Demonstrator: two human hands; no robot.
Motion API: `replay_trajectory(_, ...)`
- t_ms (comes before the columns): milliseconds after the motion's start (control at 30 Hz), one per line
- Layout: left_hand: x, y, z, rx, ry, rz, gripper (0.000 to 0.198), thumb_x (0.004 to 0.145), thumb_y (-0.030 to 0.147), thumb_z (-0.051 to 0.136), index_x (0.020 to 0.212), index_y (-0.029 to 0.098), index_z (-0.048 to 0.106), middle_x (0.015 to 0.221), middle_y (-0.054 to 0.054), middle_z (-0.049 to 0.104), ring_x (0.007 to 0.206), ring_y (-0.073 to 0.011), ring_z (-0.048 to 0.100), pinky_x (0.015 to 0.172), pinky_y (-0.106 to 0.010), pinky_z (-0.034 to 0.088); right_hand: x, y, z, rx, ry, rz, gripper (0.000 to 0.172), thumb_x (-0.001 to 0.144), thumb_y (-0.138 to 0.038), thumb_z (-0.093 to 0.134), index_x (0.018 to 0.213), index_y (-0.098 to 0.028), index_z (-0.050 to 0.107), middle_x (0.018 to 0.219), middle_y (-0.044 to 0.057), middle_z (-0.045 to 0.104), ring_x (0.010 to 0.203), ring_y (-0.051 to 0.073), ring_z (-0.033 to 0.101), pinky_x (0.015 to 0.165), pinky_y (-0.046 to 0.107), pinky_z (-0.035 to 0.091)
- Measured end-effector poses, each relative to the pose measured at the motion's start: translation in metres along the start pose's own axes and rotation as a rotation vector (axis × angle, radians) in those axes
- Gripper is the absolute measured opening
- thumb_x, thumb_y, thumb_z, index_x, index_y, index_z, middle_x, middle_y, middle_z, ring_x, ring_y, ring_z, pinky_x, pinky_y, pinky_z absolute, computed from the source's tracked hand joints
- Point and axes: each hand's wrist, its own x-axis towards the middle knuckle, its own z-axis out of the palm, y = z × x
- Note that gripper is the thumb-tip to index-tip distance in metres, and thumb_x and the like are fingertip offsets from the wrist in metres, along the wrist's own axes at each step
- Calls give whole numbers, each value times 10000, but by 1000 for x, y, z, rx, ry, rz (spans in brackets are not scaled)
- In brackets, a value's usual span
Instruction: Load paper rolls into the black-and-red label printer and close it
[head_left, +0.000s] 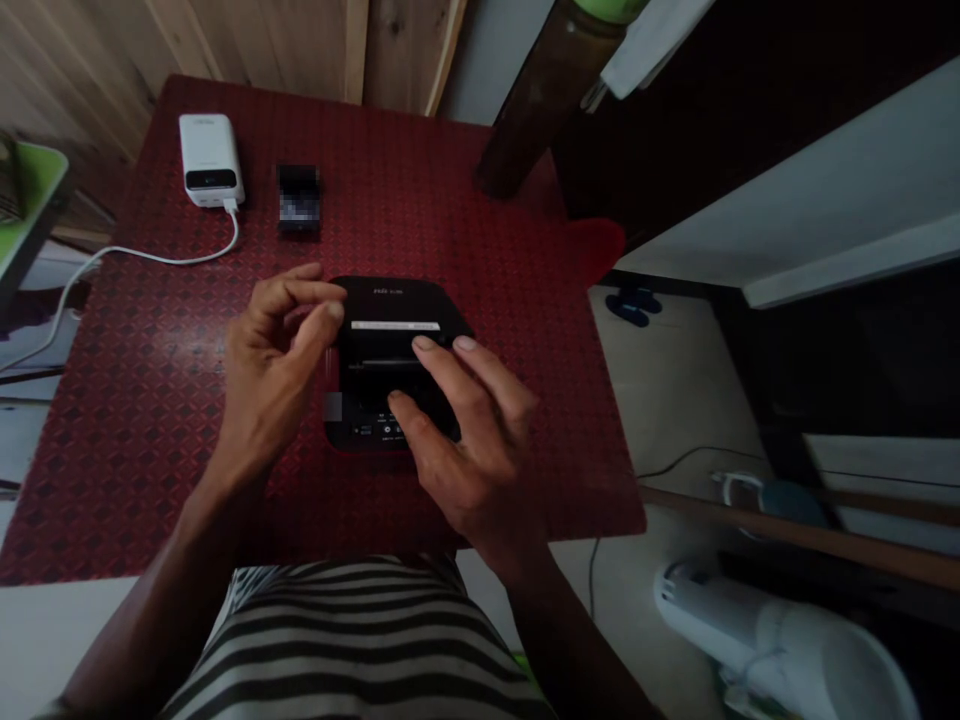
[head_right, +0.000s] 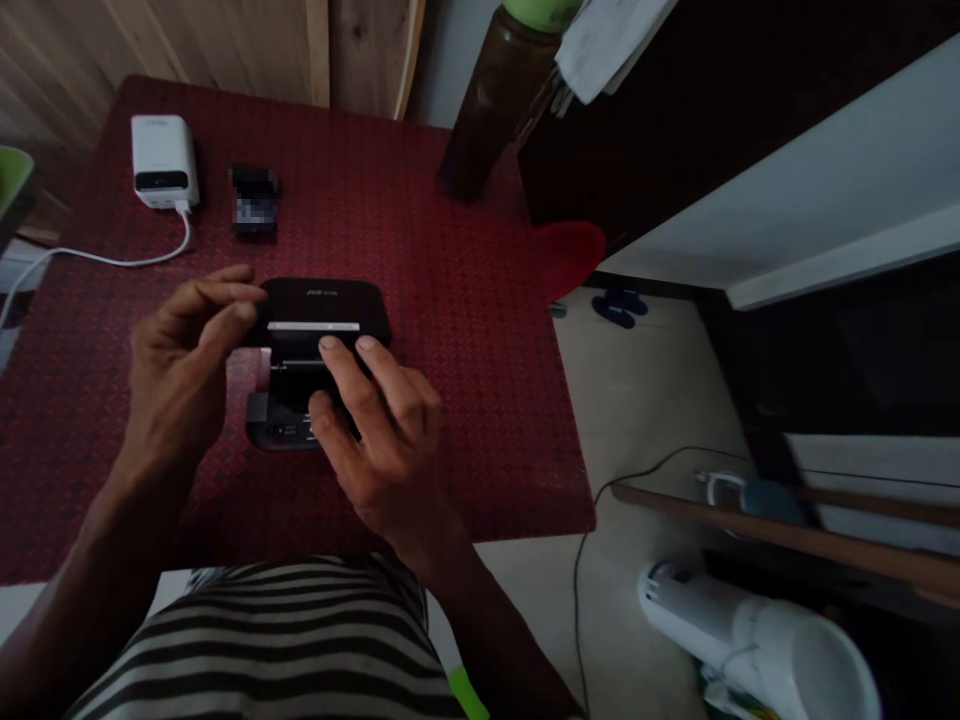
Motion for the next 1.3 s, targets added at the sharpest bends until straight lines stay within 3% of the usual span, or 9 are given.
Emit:
replay_trajectory(100, -26, -13, -7, -92, -59, -146, 592, 991, 542, 970, 1480, 245, 815, 1533, -120, 834, 1442, -344, 806, 1209, -520, 695, -6, 2, 3, 93, -42, 48, 344, 1111, -48, 748, 1259, -341, 852, 1653, 61, 812, 1579, 327, 749, 1300, 592, 619)
replay_trajectory(167, -37, -21, -11, -96, -81, -233, 715, 974, 602, 979, 1568, 266, 764, 1607, -147, 801, 1469, -371, 802, 1202, -530, 706, -7, 4, 5, 147, -66, 60, 345, 1119, -42, 727, 1268, -326, 855, 1568, 65, 861, 1517, 314, 802, 1294, 589, 636)
replay_trajectory(400, -44, -22, -14, -72, -141, -273, 640, 1020, 646, 923, 1529, 270, 825, 1449, -130, 880, 1278, -361, 874, 1076, -511, 751, 0, -3, 2, 155, -87, 81, 276, 1155, -88, 701, 1308, -269, 842, 1435, 90, 916, 1395, 284, 874, 1227, 524, 699)
replay_trajectory(567, -45, -20, -13, -28, -134, -281, 712, 1024, 656, 912, 1588, 239, 794, 1531, -152, 844, 1364, -362, 844, 1142, -503, 720, 1, -6, 0, 163, -84, 95, 234, 1156, -98, 705, 1287, -240, 837, 1404, 109, 926, 1373, 284, 885, 1221, 491, 704)
replay_trajectory(733, -50, -22, -13, -1, -110, -264, 630, 1049, 675, 876, 1540, 284, 822, 1525, -124, 852, 1350, -357, 849, 1148, -519, 722, -6, -3, 4, 219, -89, 106, 340, 1141, -92, 706, 1410, -270, 811, 1456, 97, 910, 1433, 287, 856, 1246, 515, 692)
replay_trajectory(900, -66, -21, -22, -40, -114, -272, 640, 1058, 722, 840, 1561, 327, 831, 1604, -114, 817, 1519, -407, 771, 1253, -592, 674, -22, -7, 7, 245, 16, 199, 589, 1150, -111, 680, 1704, -306, 642, 1540, 112, 873, 1498, 308, 815, 1292, 586, 660)
replay_trajectory(1067, -74, -10, -28, -107, -136, -369, 687, 972, 584, 961, 1598, 340, 814, 1655, -95, 789, 1586, -416, 724, 1311, -571, 629, -46, -3, 6, 230, 145, 323, 707, 1165, -412, 772, 1819, -299, 529, 1621, 183, 798, 1527, 389, 770, 1205, 666, 704)
replay_trajectory(1200, -72, -5, -25, -181, -119, -441, 653, 961, 501, 946, 1581, 337, 821, 1643, -84, 794, 1584, -417, 720, 1307, -552, 621, -62, 0, 12, 231, 69, 413, 881, 1131, -709, 764, 1837, -264, 484, 1634, 230, 756, 1513, 436, 747, 1169, 719, 710)
replay_trajectory(1300, -71, -4, -23, -191, -109, -466, 632, 961, 462, 926, 1572, 343, 821, 1604, -82, 813, 1523, -406, 759, 1250, -533, 651, -68, -1, 17, 214, 39, 450, 905, 1112, -727, 786, 1839, -294, 464, 1617, 229, 754, 1476, 436, 763, 1152, 722, 720)
